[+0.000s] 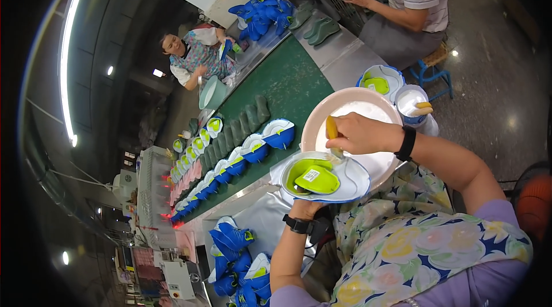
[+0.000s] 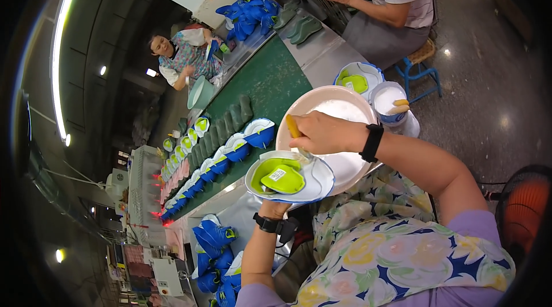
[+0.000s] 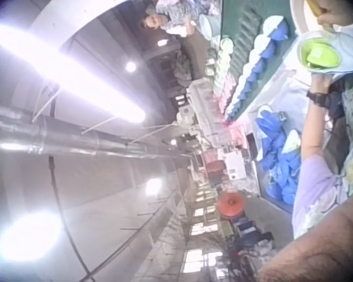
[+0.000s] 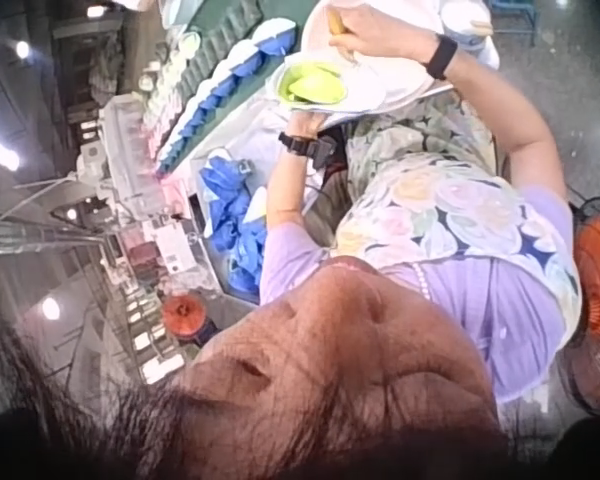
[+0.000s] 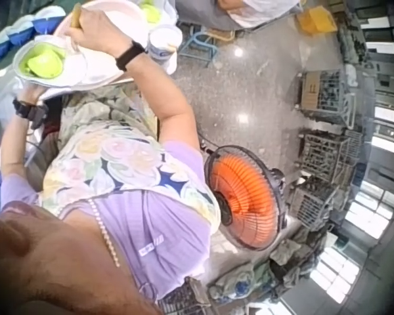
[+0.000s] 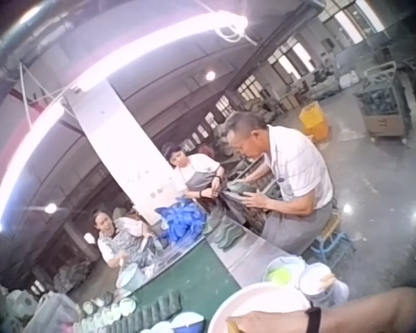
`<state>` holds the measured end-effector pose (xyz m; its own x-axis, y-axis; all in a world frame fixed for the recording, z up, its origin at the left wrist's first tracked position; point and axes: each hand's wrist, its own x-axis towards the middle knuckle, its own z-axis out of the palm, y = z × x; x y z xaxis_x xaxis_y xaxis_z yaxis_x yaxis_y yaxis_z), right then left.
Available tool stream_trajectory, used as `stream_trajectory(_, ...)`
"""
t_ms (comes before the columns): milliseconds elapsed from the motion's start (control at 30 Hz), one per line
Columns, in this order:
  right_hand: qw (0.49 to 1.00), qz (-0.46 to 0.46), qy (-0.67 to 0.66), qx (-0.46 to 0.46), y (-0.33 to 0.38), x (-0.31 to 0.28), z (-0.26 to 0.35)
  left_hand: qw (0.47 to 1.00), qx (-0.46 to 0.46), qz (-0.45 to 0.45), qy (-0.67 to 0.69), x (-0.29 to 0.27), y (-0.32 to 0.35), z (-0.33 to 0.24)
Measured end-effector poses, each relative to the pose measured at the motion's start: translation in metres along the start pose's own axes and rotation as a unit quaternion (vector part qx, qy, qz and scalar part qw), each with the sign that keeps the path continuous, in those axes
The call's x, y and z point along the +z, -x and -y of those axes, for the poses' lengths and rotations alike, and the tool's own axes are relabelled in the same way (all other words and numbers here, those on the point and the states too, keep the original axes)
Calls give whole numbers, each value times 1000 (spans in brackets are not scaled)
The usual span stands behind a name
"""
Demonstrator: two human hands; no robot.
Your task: The recorder is using a brush to apply a white adhesive to the interior edges of blue and green shoe uppers at a manufacturing assembly line.
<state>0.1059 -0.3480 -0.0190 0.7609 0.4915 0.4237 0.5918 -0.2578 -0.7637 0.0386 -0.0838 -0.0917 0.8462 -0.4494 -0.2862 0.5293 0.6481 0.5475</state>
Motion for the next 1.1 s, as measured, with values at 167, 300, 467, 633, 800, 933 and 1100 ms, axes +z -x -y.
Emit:
stream_trajectory(167, 988, 117, 7, 101, 16, -16, -13, 991, 95, -12, -92, -7, 1, -11)
stream_trajectory(300, 989, -123, -61, -55, 12, -9, -4, 986, 96, -13, -133, 7, -1, -19)
stream_trajectory(467, 983, -31, 43, -175, -4, 13, 2, 981, 147, 11, -129, -8, -5, -18)
stream_trajectory(633, 983, 102, 104, -113, 12, -3, -11, 969, 212, -31, -120, 8, -4, -19)
stream_trajectory(800, 991, -98, -12, -95, -7, 7, 7, 958, 199, -50, -202, 3, -9, -13)
stream_trajectory(933, 997, -69, 19, 3, -17, 15, -7, 946, 230, -87, -212, -6, -22, -6)
stream_trajectory(1100, 989, -92, -53, 103, -1, 8, -28, 934, 273, -165, -163, -12, -22, -24)
